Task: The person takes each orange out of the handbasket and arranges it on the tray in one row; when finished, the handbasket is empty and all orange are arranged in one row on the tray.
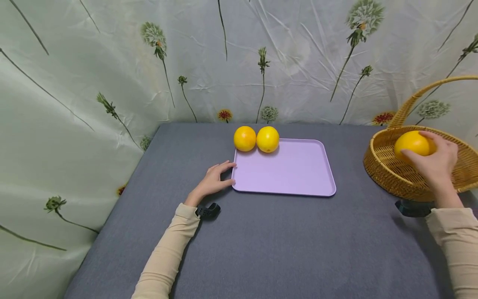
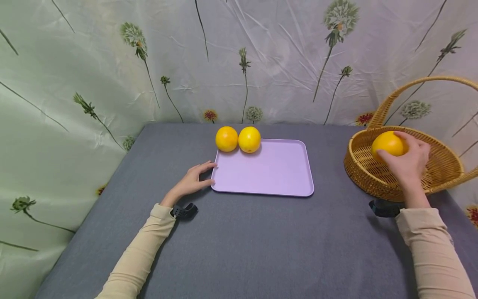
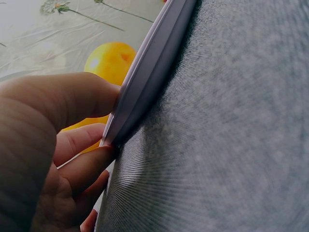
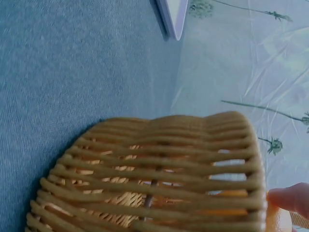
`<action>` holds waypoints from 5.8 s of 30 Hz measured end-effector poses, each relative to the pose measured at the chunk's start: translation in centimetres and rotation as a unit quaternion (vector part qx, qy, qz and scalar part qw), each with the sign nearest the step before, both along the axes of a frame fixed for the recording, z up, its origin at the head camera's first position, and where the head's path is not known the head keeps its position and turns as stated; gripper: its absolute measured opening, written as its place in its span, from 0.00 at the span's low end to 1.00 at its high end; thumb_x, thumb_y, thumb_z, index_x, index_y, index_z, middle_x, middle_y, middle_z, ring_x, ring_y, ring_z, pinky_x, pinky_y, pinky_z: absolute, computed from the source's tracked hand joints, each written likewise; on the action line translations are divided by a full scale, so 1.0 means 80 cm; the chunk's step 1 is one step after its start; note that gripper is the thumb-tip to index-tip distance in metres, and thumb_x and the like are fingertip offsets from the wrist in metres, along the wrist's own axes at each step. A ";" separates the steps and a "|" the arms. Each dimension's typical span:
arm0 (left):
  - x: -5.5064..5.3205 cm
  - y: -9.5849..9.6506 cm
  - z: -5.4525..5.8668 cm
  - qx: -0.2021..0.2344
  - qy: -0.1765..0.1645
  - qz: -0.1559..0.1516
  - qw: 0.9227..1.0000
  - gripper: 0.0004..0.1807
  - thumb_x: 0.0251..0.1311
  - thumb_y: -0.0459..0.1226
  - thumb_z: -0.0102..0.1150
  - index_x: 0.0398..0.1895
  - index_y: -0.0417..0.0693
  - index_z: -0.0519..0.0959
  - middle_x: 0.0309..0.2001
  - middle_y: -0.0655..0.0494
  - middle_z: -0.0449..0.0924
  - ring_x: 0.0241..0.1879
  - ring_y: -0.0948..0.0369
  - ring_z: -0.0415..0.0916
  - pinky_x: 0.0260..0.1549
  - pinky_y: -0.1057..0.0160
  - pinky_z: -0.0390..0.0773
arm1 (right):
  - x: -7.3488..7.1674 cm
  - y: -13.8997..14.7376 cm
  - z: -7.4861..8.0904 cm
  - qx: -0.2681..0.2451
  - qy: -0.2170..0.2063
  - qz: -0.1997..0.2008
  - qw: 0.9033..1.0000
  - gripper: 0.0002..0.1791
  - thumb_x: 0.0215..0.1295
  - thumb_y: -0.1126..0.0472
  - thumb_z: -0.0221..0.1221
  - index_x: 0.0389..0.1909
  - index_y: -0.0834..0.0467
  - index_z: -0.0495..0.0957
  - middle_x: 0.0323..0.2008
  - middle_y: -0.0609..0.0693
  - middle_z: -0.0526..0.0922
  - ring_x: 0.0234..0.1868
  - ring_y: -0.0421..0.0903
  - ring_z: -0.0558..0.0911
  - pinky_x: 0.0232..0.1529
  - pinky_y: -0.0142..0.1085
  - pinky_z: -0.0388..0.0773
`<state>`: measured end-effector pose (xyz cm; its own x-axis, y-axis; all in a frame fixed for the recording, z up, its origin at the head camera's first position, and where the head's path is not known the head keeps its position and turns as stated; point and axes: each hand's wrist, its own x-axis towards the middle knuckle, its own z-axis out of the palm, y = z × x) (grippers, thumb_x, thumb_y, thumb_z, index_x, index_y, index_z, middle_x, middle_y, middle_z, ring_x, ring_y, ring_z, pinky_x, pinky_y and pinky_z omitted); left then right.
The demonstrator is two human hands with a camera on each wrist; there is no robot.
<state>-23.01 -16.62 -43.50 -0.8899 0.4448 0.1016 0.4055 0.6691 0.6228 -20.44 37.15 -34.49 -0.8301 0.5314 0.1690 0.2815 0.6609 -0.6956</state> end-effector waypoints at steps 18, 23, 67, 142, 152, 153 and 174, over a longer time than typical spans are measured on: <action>-0.001 0.000 0.000 -0.008 0.001 0.002 1.000 0.31 0.55 0.42 0.59 0.64 0.44 0.67 0.67 0.45 0.66 0.71 0.48 0.57 0.69 0.42 0.50 | -0.002 -0.026 -0.003 -0.016 0.111 0.007 0.994 0.33 0.51 0.57 0.61 0.62 0.41 0.70 0.51 0.28 0.52 0.51 0.28 0.51 0.53 0.31 0.52; -0.002 0.001 0.001 -0.006 0.001 0.001 1.000 0.31 0.55 0.42 0.59 0.64 0.45 0.67 0.67 0.45 0.66 0.71 0.48 0.57 0.69 0.42 0.50 | -0.005 -0.032 -0.007 -0.025 0.196 0.036 0.980 0.32 0.48 0.61 0.63 0.58 0.43 0.74 0.46 0.25 0.54 0.49 0.26 0.54 0.49 0.27 0.53; 0.000 0.001 0.000 -0.009 -0.001 0.002 1.000 0.31 0.56 0.42 0.58 0.64 0.45 0.68 0.67 0.45 0.67 0.71 0.48 0.57 0.69 0.42 0.51 | -0.051 -0.150 -0.025 -0.038 0.251 0.210 0.944 0.31 0.46 0.67 0.66 0.57 0.57 0.74 0.50 0.35 0.62 0.51 0.26 0.59 0.39 0.13 0.65; -0.005 -0.002 -0.001 -0.003 0.005 -0.003 1.000 0.31 0.54 0.42 0.60 0.63 0.44 0.68 0.66 0.45 0.68 0.71 0.48 0.57 0.69 0.43 0.51 | -0.122 -0.233 -0.039 -0.138 -0.065 0.436 0.887 0.37 0.61 0.62 0.58 0.70 0.55 0.56 0.72 0.61 0.55 0.68 0.64 0.60 0.69 0.57 0.54; -0.004 -0.002 0.001 -0.003 0.000 0.004 1.000 0.31 0.54 0.41 0.60 0.64 0.45 0.68 0.66 0.45 0.67 0.71 0.49 0.57 0.70 0.43 0.50 | -0.123 -0.236 -0.041 -0.124 -0.070 0.431 0.891 0.38 0.62 0.60 0.58 0.71 0.53 0.54 0.72 0.61 0.54 0.67 0.67 0.62 0.67 0.58 0.59; -0.004 -0.002 0.001 -0.003 0.001 0.004 1.000 0.31 0.54 0.41 0.60 0.64 0.44 0.68 0.66 0.45 0.67 0.71 0.49 0.57 0.69 0.43 0.50 | -0.123 -0.236 -0.041 -0.122 -0.073 0.432 0.890 0.38 0.62 0.60 0.58 0.72 0.53 0.53 0.72 0.61 0.54 0.67 0.67 0.62 0.67 0.59 0.59; -0.003 -0.001 0.001 0.001 0.004 0.000 1.000 0.31 0.54 0.41 0.60 0.63 0.44 0.69 0.66 0.44 0.68 0.71 0.48 0.57 0.69 0.43 0.51 | -0.118 -0.196 -0.026 -0.117 -0.092 0.425 0.893 0.41 0.64 0.60 0.56 0.73 0.55 0.45 0.72 0.68 0.49 0.70 0.67 0.55 0.66 0.61 0.58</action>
